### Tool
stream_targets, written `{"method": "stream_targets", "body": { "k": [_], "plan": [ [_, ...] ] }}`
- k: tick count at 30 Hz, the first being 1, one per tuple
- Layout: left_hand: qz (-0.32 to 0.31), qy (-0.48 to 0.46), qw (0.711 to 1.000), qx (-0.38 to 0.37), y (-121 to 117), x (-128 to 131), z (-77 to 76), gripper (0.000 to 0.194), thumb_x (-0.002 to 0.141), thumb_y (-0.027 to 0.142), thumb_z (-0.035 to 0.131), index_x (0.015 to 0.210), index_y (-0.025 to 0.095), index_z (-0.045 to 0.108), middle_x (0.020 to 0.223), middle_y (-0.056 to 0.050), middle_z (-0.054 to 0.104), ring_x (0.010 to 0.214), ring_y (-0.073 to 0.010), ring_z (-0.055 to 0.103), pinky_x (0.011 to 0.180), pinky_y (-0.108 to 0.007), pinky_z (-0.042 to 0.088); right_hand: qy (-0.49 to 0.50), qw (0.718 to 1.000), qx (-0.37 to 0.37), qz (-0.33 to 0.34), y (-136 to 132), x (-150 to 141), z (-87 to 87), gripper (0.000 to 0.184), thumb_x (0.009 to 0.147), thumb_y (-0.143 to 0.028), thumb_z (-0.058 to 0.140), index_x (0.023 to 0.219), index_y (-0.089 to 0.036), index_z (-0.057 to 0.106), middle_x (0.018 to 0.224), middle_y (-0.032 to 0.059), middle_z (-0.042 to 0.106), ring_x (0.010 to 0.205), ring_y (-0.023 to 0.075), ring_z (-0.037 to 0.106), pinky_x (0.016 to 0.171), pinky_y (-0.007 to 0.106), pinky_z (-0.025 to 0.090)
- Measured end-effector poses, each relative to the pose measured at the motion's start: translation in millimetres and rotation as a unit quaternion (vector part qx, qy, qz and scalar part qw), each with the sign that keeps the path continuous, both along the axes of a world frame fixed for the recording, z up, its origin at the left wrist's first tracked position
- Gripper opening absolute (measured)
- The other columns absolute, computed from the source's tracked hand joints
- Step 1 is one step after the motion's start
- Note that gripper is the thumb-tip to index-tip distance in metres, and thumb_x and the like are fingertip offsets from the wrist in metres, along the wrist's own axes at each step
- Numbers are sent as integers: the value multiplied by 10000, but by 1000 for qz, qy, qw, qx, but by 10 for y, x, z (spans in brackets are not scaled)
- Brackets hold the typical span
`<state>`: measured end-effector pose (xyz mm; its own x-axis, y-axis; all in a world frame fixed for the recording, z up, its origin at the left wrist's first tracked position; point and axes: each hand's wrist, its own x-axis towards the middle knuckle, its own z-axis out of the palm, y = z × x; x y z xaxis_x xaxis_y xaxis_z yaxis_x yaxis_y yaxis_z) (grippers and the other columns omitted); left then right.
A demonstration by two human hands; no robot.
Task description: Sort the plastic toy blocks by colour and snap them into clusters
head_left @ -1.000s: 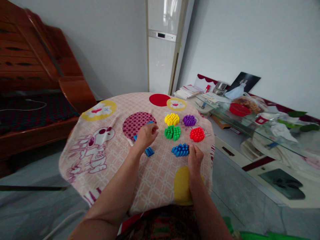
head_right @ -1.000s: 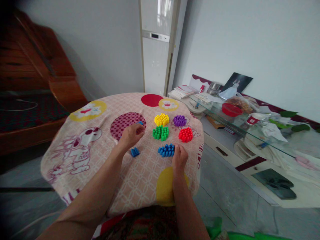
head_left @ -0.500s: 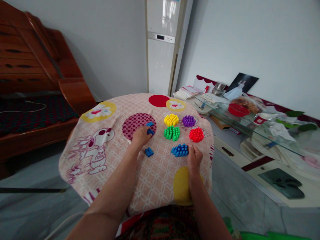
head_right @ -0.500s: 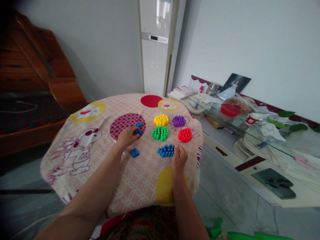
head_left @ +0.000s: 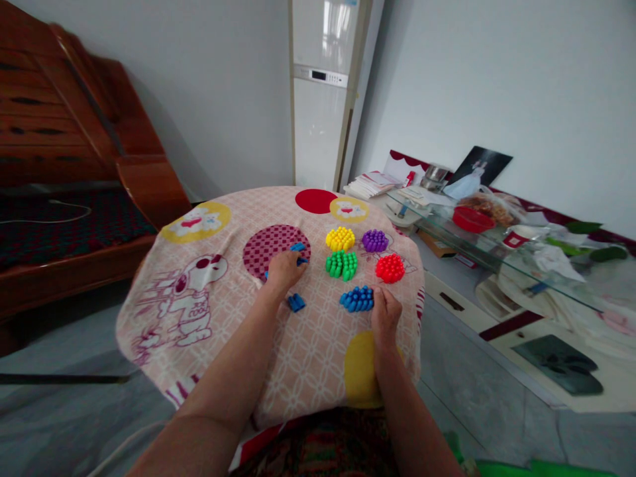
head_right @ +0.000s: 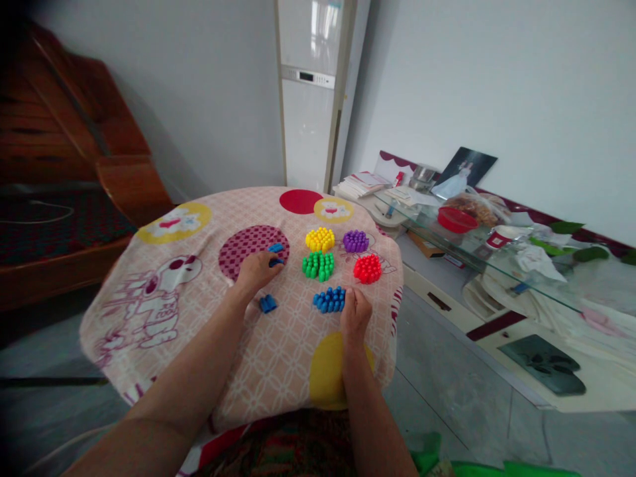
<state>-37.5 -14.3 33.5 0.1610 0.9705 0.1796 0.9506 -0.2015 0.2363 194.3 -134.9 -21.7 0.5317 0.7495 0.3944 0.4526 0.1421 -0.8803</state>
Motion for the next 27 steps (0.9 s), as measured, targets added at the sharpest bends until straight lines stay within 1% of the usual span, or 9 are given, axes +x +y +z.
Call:
{"method": "stream_targets", "body": {
  "k": [2, 4, 6, 9, 12, 14, 17, 24, 27],
  "plan": [
    [21, -21, 1000, 8, -24, 8, 46, 330, 903, 346, 483, 1015, 177, 743, 964, -107, 743, 898, -244, 674, 746, -299, 463, -2, 1000, 0, -2, 8, 3, -4, 397, 903, -410, 438, 863, -141, 726, 800, 67, 718, 732, 184, 607, 679, 280, 453],
    [18, -56, 998, 23, -76, 38, 88, 312, 896, 328, 487, 973, 177, 749, 890, -85, 747, 820, -213, 669, 699, -277, 441, -1, 1000, -1, -3, 12, 0, 0, 397, 897, -414, 438, 856, -142, 725, 788, 67, 714, 729, 185, 602, 675, 281, 450],
    [-27, -105, 993, 35, -160, 110, 110, 272, 873, 319, 525, 926, 179, 752, 844, -57, 746, 761, -177, 653, 675, -253, 425, 2, 1000, -4, -4, 9, -8, 14, 396, 894, -417, 440, 846, -144, 722, 781, 65, 710, 734, 187, 602, 673, 281, 448],
    [-129, -178, 975, 23, -321, 307, 87, 235, 851, 295, 553, 878, 176, 754, 797, -30, 743, 697, -140, 630, 652, -231, 411, 3, 1000, -8, -5, -4, -20, 41, 400, 898, -420, 434, 830, -147, 719, 766, 56, 702, 715, 183, 595, 662, 280, 444],
    [-187, -185, 965, 3, -451, 534, 21, 228, 846, 273, 556, 871, 178, 762, 778, -29, 742, 674, -136, 618, 637, -236, 400, -3, 1000, -10, -3, -13, -22, 54, 411, 903, -423, 426, 844, -143, 720, 774, 57, 703, 711, 183, 597, 667, 283, 447],
    [-199, -175, 964, -1, -491, 643, -20, 232, 849, 273, 554, 882, 183, 765, 785, -32, 744, 678, -141, 616, 642, -244, 400, -2, 1000, -12, -2, -12, -18, 51, 413, 902, -425, 426, 854, -139, 721, 783, 63, 706, 725, 187, 604, 676, 286, 450],
    [-205, -171, 964, -7, -501, 710, -53, 236, 852, 276, 550, 897, 187, 765, 794, -32, 745, 685, -149, 618, 648, -254, 404, 5, 1000, -8, -1, -9, -16, 37, 407, 903, -425, 433, 849, -140, 719, 778, 63, 702, 727, 187, 605, 676, 286, 446],
    [-232, -172, 957, -29, -537, 717, -65, 300, 899, 322, 497, 869, 181, 760, 776, -41, 735, 676, -150, 615, 646, -257, 408, 11, 1000, -7, 1, -17, -23, 32, 394, 907, -422, 442, 861, -146, 719, 815, 65, 718, 743, 186, 612, 693, 288, 455],
    [-225, -167, 959, -30, -516, 684, -31, 318, 913, 348, 487, 867, 178, 752, 784, -45, 736, 681, -151, 618, 646, -255, 411, 9, 1000, -7, 0, -19, -23, 39, 387, 900, -417, 448, 860, -148, 722, 822, 67, 724, 755, 189, 618, 706, 290, 459]
  ]
}}
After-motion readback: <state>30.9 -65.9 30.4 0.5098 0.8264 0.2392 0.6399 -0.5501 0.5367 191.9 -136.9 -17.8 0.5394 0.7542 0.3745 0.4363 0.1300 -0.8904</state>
